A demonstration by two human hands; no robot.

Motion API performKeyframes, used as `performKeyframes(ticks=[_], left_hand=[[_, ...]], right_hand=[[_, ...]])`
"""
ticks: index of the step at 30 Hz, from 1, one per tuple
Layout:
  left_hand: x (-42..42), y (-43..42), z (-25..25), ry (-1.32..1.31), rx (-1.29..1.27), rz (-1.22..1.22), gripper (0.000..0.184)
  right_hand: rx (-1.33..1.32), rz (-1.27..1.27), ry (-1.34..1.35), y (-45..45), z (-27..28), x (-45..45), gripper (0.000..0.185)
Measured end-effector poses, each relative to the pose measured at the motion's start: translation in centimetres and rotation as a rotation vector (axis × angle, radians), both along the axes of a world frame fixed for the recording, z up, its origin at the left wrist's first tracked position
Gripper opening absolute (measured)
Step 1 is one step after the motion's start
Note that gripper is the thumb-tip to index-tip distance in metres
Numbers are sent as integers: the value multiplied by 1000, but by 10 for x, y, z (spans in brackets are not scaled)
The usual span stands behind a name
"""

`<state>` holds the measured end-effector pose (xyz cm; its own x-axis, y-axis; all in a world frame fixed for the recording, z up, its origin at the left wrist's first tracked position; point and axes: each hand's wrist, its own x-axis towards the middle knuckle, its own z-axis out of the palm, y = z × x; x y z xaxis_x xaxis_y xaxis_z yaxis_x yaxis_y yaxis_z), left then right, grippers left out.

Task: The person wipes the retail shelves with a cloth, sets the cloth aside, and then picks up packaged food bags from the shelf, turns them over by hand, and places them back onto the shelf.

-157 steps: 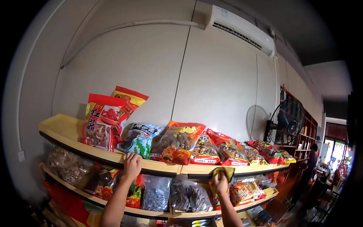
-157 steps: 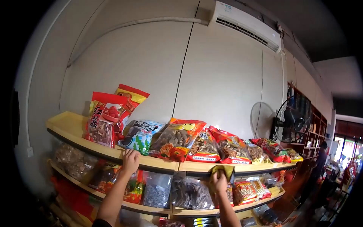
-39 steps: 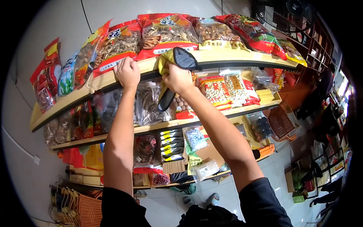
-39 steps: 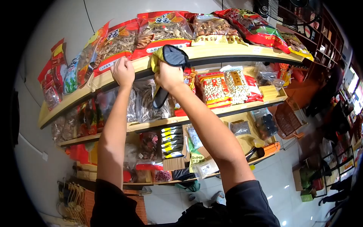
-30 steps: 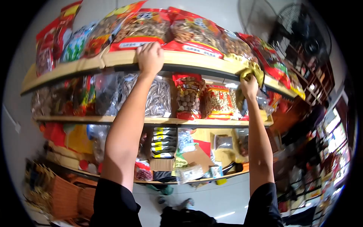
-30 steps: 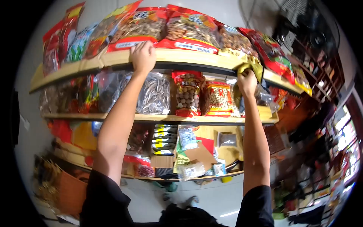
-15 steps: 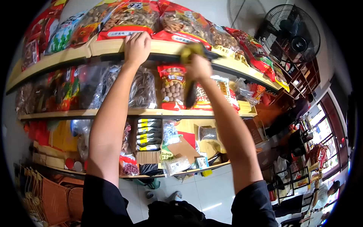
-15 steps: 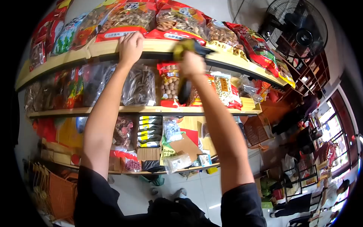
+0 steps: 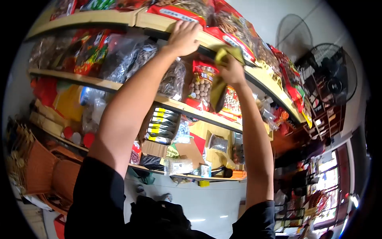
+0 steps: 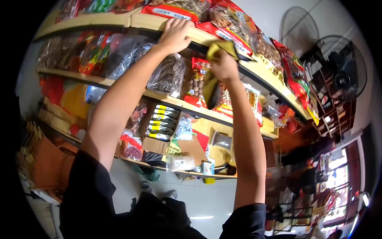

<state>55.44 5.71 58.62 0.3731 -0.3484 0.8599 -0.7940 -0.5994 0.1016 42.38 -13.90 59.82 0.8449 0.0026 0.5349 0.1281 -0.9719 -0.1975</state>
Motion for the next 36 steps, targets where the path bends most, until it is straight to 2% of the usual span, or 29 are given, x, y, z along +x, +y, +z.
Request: performKeyframes(ticks=[1, 2, 4, 6, 7, 9, 10, 11, 12, 14, 16, 18, 21, 23, 26, 28, 30, 32, 34, 36], left_hand=[[5, -1, -3, -66, -8, 44, 46], [10, 0, -6, -86, -8, 19, 45], [4, 11, -2, -63, 79, -42, 47], [7, 9, -6, -119, 66, -53, 47], [7, 10, -8, -157, 22, -51, 48], [-2, 0, -5, -39, 100, 11, 48], [-1, -1, -4, 19, 107, 73, 48], [-5, -4, 2, 71, 122, 115, 50], [-11, -9, 4, 129, 139, 157, 52], [-22, -17, 9, 180, 160, 261, 53], [-23, -16, 10, 198, 162, 244, 51], [-19, -12, 5, 175, 149, 215, 50], [-18, -6, 6, 214, 161, 178, 54], [-18, 0, 7, 206, 142, 135, 53], [-15, 5, 6, 199, 125, 87, 51], [-15, 6, 7, 217, 157, 62, 51], [-20, 9, 11, 256, 157, 44, 52], [-24, 11, 13, 294, 177, 39, 55], [-24, 8, 16, 358, 203, 41, 62], [-24, 2, 15, 352, 197, 88, 66]], right_hand=[[-64, 24, -45, 11, -3, 2, 53], [-39, -54, -15, 14, -6, 0, 59], [101, -95, -122, -8, -13, -19, 62], [63, -326, -101, -36, -11, -44, 60], [-130, -447, -230, -65, -26, -51, 56], [28, -710, -52, -91, -28, -78, 58], [189, -593, -239, -133, -41, -88, 62], [72, -604, -235, -146, -41, -86, 67], [138, -642, -193, -145, -35, -79, 68], [159, -566, -161, -121, -27, -60, 64], [165, -302, -174, -85, -31, -34, 60], [190, -173, -160, -23, -28, -18, 58], [213, -43, -132, 17, -26, 3, 57], [197, -105, -90, 27, -24, -1, 57], [120, -195, -81, -3, -27, -16, 60], [164, -270, -109, -42, -31, -33, 59], [188, -409, -161, -85, -36, -52, 59], [137, -651, -185, -129, -40, -72, 58], [33, -616, -235, -191, -43, -82, 52], [-29, -664, -217, -199, -36, -82, 46]])
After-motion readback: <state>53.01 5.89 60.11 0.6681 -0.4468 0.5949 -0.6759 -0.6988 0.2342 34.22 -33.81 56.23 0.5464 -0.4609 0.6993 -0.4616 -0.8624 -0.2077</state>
